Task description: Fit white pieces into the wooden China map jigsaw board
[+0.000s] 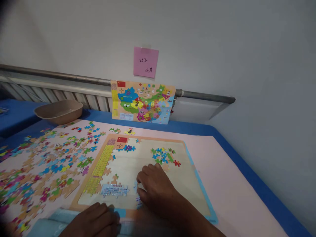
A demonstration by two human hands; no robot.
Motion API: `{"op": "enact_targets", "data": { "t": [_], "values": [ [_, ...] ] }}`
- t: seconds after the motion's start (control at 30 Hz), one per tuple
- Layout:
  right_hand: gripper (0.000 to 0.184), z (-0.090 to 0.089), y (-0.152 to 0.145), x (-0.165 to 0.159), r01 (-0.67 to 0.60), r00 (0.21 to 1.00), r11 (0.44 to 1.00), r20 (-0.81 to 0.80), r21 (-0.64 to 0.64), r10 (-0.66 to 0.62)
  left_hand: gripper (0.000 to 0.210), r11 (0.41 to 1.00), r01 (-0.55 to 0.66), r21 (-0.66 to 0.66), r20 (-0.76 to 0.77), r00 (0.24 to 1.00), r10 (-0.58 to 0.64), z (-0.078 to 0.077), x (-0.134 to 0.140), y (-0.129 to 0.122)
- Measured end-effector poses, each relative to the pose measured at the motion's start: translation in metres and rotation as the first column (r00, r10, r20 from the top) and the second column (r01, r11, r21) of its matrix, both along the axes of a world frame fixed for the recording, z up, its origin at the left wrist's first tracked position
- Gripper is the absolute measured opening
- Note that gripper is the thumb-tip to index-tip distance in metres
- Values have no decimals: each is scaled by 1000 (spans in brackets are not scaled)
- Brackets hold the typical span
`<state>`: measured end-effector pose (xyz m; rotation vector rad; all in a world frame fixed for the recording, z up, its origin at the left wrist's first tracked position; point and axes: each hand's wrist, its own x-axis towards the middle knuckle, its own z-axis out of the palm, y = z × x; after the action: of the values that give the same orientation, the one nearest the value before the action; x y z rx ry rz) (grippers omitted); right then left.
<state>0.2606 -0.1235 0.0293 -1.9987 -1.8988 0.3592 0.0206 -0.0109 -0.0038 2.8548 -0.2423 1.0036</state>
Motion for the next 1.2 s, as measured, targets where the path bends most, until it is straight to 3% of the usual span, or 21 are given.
{"op": "enact_targets", "data": {
  "t": [0.57,0.9,1.07,1.2],
  "values": [
    [15,-4,-4,-16,-16,1000,996,6,91,15,44,1000,7,-9,-53,999,-8,7,-2,0],
    [14,-12,-1,-18,-34,999,982,47,183,26,25,999,13,36,-54,998,-11,-7,-5,2],
    [15,-13,-2,-18,-37,999,989,38,146,32,40,1000,22,8,-67,998,-22,-1,-4,0],
    [15,-15,-1,-18,-28,999,991,47,130,22,43,998,-51,-41,13,999,51,-13,-4,-1]
  ]
}}
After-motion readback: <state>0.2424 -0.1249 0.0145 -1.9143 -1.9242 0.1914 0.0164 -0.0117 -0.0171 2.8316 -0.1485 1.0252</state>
